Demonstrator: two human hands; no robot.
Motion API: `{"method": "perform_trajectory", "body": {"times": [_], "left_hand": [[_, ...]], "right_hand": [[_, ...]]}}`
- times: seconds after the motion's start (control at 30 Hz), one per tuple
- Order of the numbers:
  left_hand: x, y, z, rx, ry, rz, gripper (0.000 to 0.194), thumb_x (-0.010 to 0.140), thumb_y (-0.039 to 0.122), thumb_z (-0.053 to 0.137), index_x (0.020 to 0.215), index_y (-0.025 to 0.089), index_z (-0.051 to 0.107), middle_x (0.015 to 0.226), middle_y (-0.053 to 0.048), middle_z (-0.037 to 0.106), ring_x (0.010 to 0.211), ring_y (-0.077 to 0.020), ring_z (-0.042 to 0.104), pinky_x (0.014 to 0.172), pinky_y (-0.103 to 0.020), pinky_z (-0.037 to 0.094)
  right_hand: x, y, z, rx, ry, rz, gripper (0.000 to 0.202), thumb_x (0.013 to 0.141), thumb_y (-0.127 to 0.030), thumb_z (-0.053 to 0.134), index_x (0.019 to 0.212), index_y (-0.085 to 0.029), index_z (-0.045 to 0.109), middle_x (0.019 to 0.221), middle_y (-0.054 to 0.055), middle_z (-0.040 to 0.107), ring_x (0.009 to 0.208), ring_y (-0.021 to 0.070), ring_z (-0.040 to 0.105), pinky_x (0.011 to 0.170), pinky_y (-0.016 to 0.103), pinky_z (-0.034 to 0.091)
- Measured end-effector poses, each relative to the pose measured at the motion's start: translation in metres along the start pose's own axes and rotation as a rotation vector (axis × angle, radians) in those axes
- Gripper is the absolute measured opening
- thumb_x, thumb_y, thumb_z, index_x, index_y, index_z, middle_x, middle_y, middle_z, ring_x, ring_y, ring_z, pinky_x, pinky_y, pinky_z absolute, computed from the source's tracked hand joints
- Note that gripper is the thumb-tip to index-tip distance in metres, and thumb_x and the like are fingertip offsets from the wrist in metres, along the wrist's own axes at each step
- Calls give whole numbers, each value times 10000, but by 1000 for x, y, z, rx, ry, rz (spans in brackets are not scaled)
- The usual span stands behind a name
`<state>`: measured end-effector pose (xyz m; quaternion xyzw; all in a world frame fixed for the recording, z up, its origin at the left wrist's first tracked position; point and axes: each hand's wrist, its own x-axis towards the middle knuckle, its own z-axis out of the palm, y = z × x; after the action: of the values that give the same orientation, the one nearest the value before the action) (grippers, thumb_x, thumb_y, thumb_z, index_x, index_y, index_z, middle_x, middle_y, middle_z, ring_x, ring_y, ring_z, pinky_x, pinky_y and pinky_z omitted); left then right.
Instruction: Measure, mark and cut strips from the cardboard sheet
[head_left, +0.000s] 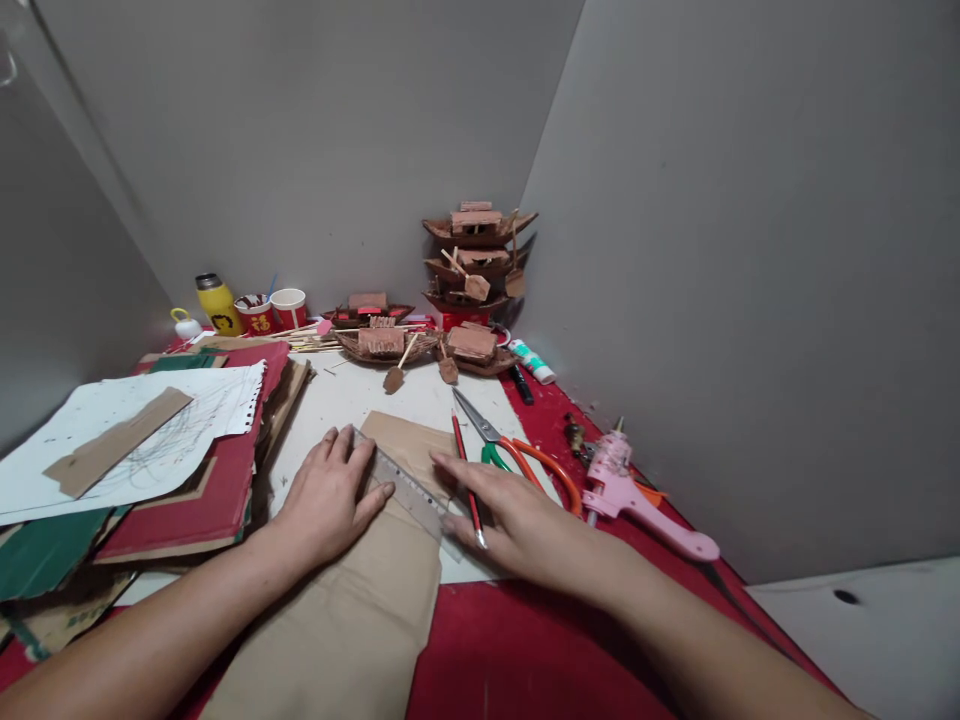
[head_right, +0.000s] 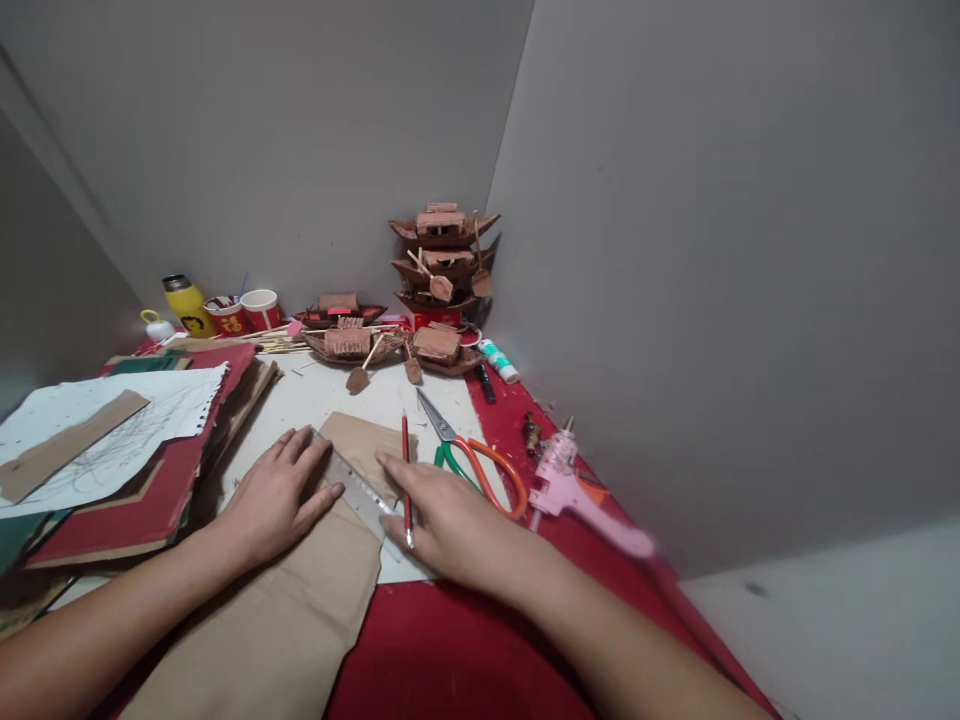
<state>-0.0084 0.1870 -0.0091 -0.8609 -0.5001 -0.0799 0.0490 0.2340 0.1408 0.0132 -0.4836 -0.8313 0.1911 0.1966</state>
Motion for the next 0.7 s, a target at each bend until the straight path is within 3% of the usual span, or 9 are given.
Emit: {"method": "perform_trajectory", "body": {"times": [0.13,0.47,0.7], "left_hand": [[-1,2,-3,34,-16,-8,555,934,541,404,1349,176,463,1394,-170,483,1267,-335,449,1024,-462,376],[-5,23,-21,82,1,-57,529,915,595,406,1198,181,573,1107,-150,593,1027,-328,521,849,-448,430],[-37,28,-31,49,-20,-16,576,894,569,478,1294,156,518,1238,-157,570,1085,-315,515,914,-426,434]], "right_hand": [[7,11,11,-75,94,65,618,870,-264,565,1443,-106,397,1345,219,567,1240,318,543,1019,521,442],[13,13,10,-40,14,7,659,875,-275,564,1452,-33,360,1432,251,472,1350,303,430,1089,466,375],[10,10,8,-45,-29,-28,691,877,-295,582,1468,-40,332,1439,238,465,1342,300,429,1087,436,362]]}}
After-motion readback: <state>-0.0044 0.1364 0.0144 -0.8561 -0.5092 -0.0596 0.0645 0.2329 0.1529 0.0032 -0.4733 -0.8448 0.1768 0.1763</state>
